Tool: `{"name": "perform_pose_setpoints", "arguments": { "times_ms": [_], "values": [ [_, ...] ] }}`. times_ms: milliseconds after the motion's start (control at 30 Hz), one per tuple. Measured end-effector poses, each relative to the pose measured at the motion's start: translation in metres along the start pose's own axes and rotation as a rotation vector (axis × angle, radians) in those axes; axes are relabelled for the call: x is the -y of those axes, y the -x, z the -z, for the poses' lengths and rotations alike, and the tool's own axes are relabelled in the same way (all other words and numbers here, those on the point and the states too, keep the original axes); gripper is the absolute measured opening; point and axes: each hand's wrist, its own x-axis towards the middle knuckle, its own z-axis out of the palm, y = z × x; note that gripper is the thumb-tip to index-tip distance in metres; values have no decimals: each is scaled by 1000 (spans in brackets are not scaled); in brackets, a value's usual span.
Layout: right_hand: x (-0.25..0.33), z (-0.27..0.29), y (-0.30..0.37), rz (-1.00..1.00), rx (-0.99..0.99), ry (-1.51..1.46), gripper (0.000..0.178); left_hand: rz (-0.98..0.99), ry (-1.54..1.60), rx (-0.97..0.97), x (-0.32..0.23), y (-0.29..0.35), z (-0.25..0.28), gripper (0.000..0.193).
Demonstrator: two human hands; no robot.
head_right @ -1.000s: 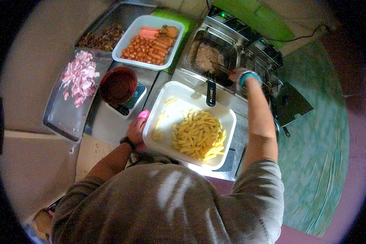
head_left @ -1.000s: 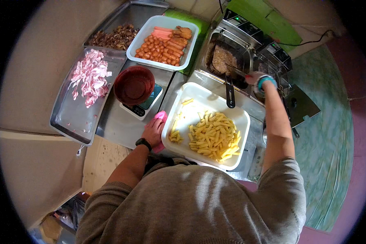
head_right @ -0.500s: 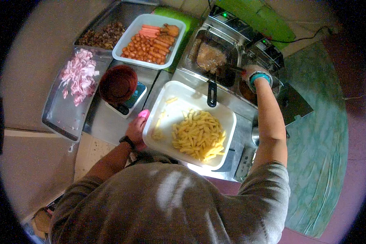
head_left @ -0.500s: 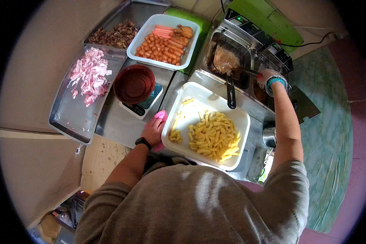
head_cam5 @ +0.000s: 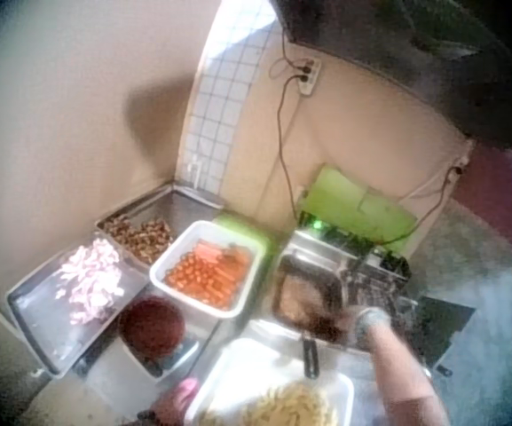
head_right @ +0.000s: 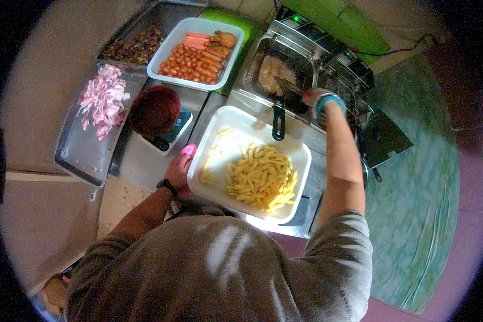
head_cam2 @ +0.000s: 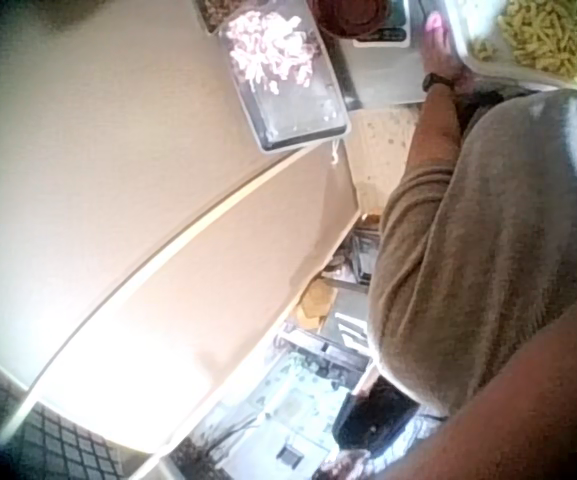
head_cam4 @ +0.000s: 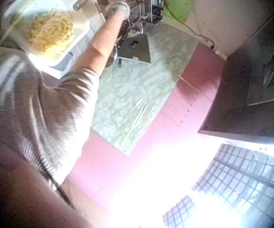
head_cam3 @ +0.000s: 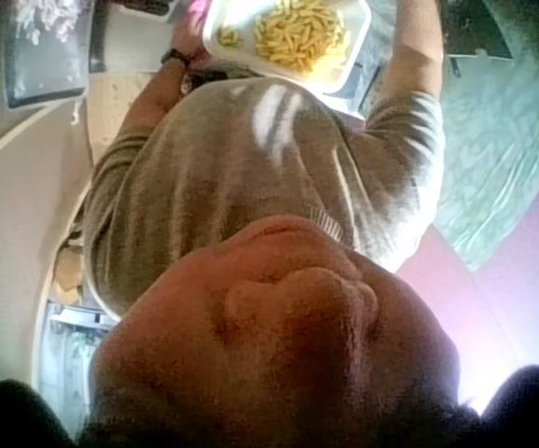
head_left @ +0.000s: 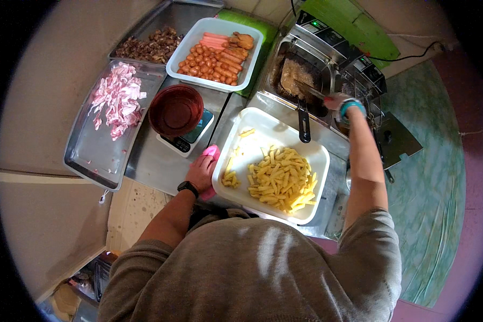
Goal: The person uses tongs to retrieve fried food from a deep fryer and places it into a paper container lined with lettuce. They then add french fries to the container by hand.
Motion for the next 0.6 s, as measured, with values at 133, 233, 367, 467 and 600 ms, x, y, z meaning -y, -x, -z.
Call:
{"name": "perform_pose_setpoints", "arguments": {
  "times_ms": [133, 233, 367, 467, 600],
  "values": [
    [15, 75, 76, -91, 274, -383, 31, 50, -4, 62, 1, 2, -2, 20],
    [21, 85, 81, -150, 211, -219, 32, 53, 37, 69, 3, 1, -1, 20],
    [29, 36, 39, 86, -22, 119, 46, 38, 15, 30, 2, 2, -2, 19],
    [31, 14, 19, 57, -128, 176, 47, 41, 0, 42, 1, 1, 3, 19],
    [34, 22, 30, -20, -199, 30, 45, 39, -16, 6, 0, 4, 4, 18]
  ]
}}
